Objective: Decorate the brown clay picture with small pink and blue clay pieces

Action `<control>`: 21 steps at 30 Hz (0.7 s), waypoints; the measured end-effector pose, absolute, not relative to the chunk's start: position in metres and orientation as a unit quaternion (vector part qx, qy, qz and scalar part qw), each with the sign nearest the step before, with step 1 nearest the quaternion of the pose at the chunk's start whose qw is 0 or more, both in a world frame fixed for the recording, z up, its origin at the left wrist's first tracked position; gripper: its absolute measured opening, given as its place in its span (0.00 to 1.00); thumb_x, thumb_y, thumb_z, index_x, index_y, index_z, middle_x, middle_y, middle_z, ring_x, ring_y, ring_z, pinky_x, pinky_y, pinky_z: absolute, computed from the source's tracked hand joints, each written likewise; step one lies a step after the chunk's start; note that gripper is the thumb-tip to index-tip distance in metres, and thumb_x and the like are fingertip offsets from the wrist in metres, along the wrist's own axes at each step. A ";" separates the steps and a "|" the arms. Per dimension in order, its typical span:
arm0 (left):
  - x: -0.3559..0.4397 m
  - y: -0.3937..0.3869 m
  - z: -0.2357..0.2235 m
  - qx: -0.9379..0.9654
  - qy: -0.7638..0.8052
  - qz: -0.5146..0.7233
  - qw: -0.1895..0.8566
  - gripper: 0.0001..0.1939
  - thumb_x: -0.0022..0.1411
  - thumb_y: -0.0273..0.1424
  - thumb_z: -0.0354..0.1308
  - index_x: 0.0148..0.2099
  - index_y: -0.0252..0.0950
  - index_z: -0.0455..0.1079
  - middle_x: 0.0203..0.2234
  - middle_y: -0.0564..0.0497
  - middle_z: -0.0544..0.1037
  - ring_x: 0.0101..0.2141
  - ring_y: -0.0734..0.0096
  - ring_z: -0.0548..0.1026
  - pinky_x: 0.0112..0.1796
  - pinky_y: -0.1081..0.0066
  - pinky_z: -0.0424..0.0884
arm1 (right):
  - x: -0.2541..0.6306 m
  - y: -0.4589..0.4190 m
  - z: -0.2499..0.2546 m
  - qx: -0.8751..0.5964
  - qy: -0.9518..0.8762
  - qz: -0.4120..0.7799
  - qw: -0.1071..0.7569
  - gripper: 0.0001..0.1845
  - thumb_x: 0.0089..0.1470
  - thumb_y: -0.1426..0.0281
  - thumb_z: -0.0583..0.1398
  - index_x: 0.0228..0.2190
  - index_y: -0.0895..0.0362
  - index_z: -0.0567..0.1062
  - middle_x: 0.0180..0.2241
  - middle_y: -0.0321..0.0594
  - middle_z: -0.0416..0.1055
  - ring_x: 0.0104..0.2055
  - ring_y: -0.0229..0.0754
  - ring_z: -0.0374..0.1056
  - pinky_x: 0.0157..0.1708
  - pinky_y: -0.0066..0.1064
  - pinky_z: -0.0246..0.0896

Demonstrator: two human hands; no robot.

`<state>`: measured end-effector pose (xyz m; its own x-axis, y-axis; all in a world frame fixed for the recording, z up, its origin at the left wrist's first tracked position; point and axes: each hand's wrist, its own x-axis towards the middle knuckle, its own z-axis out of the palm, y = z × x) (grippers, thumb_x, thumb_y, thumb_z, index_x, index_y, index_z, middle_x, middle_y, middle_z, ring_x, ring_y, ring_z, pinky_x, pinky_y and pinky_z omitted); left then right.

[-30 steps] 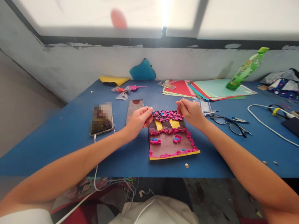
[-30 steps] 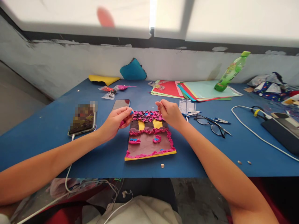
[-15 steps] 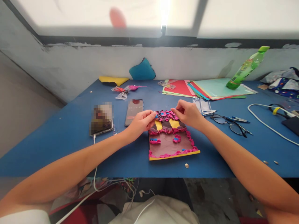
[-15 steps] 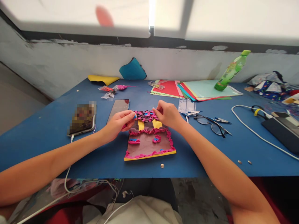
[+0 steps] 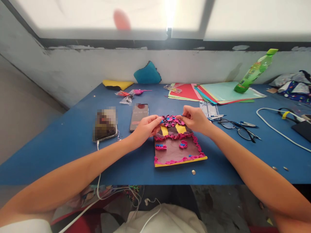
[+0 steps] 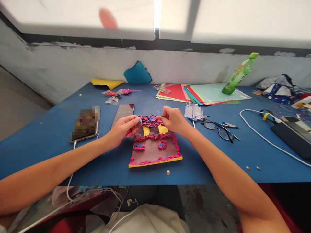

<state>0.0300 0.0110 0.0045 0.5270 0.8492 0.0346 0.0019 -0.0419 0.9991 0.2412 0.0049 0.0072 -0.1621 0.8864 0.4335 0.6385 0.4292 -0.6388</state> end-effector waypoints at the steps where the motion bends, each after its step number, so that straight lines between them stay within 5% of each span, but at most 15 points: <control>1: 0.030 0.011 0.005 0.631 0.338 0.351 0.604 0.15 0.58 0.38 0.54 0.24 0.36 0.57 0.11 0.61 0.59 0.13 0.85 0.51 0.16 0.79 0.46 | 0.241 0.005 0.007 -0.509 -0.742 0.166 0.403 0.28 0.45 0.50 0.62 0.17 0.53 0.54 0.12 0.26 0.51 0.18 0.30 0.44 0.18 0.26 0.41; 8: 0.029 0.011 0.007 0.611 0.356 0.351 0.614 0.15 0.56 0.38 0.55 0.25 0.35 0.58 0.12 0.60 0.59 0.13 0.85 0.53 0.15 0.80 0.46 | 0.241 0.005 0.012 -0.480 -0.730 0.223 0.433 0.24 0.42 0.48 0.65 0.24 0.56 0.67 0.18 0.29 0.60 0.20 0.32 0.53 0.20 0.27 0.52; 13: 0.030 0.011 0.009 0.604 0.364 0.354 0.615 0.14 0.57 0.36 0.54 0.25 0.35 0.58 0.12 0.60 0.59 0.14 0.85 0.53 0.15 0.81 0.46 | 0.254 0.006 0.014 -0.458 -0.817 0.120 0.329 0.11 0.52 0.67 0.58 0.37 0.57 0.76 0.36 0.44 0.73 0.37 0.43 0.68 0.34 0.34 0.64; 16: 0.030 0.011 0.010 0.600 0.368 0.354 0.616 0.13 0.59 0.35 0.52 0.25 0.35 0.57 0.12 0.59 0.59 0.14 0.85 0.53 0.15 0.81 0.46 | 0.262 0.010 0.009 -0.485 -0.843 0.009 0.233 0.18 0.47 0.78 0.53 0.36 0.57 0.78 0.43 0.48 0.72 0.45 0.50 0.66 0.44 0.43 0.61; 21: 0.029 0.010 0.010 0.598 0.368 0.352 0.619 0.13 0.60 0.33 0.51 0.24 0.35 0.57 0.12 0.59 0.59 0.13 0.85 0.53 0.15 0.81 0.46 | 0.262 0.014 0.001 -0.510 -0.846 -0.003 0.153 0.22 0.47 0.80 0.51 0.37 0.55 0.80 0.45 0.47 0.73 0.48 0.51 0.65 0.44 0.44 0.58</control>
<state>0.0289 0.0101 0.0098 0.4817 0.8756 -0.0341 0.0037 0.0369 0.9993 0.2624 0.0135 0.0009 -0.4323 0.8628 0.2620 0.8649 0.4790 -0.1502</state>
